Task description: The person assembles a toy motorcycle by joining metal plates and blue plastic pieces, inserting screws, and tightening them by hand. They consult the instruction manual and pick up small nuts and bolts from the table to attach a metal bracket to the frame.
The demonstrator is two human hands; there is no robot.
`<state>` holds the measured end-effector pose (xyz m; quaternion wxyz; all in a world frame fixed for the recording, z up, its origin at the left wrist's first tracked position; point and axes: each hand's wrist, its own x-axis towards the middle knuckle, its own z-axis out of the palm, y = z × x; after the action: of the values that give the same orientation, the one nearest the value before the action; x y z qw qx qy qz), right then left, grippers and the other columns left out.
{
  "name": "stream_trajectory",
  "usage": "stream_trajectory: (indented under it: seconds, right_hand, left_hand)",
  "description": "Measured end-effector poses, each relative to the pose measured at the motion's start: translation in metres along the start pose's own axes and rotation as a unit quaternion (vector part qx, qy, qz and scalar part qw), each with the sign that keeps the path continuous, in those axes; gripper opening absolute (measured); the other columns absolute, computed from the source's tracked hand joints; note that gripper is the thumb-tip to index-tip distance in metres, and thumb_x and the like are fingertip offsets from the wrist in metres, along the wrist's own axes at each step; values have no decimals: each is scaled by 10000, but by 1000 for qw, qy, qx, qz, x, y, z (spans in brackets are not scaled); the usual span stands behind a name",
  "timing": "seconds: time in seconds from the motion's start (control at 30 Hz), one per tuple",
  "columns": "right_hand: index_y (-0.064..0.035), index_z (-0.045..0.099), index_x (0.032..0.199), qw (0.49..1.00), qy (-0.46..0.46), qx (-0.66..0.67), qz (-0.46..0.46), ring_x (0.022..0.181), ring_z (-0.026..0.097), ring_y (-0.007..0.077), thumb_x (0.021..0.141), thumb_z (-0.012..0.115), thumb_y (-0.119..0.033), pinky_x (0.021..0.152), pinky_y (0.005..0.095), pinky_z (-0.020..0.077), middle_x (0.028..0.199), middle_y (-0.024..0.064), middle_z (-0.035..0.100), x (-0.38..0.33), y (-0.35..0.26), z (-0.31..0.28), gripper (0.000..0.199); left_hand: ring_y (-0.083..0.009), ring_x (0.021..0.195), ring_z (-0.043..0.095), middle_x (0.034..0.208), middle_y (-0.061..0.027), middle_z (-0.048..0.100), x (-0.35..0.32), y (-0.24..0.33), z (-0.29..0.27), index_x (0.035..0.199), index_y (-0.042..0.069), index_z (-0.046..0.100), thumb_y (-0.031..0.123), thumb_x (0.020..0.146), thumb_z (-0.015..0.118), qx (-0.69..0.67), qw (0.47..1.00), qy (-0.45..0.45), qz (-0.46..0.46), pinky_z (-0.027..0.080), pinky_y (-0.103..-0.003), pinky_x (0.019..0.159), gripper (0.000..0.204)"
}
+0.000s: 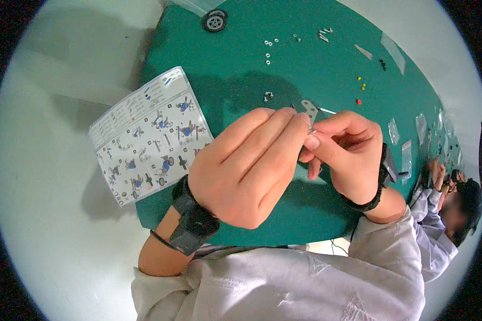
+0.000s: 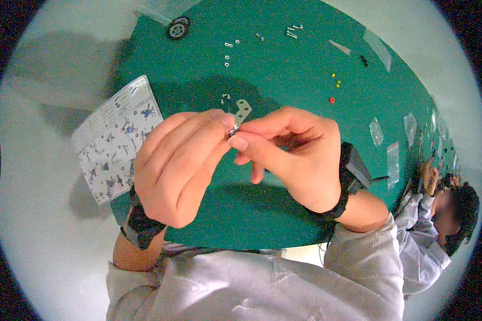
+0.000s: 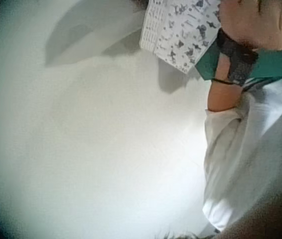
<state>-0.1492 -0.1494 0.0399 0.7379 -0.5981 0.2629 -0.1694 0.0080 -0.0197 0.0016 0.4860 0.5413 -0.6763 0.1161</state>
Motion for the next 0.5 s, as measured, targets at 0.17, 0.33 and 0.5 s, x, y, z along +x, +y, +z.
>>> stream_trajectory:
  seconds: [0.17,0.33,0.5]
  right_hand:
    - [47,698,1120,992,-46,14,-117,801,751,203,921,744,49,696,307,614,986,170,768,-17,0,2,203]
    - [35,684,1160,976,-70,25,-205,865,768,214,944,729,26,739,297,598,1070,162,771,-23,-9,2,221]
    - [15,683,1148,975,-63,36,-210,845,766,178,954,745,-36,668,242,556,1047,124,778,-22,-19,-2,210]
  left_hand:
    - [-337,979,732,1130,-231,716,17,19,-17,1018,-130,671,-49,793,790,120,989,32,80,624,-439,786,268]
    - [-351,1008,725,1141,-223,711,39,31,-29,1048,-122,658,-39,803,770,166,972,37,164,617,-438,815,282]
    - [-357,990,731,1136,-215,709,60,43,-40,1080,-88,668,21,828,710,161,975,-25,152,614,-443,815,278]
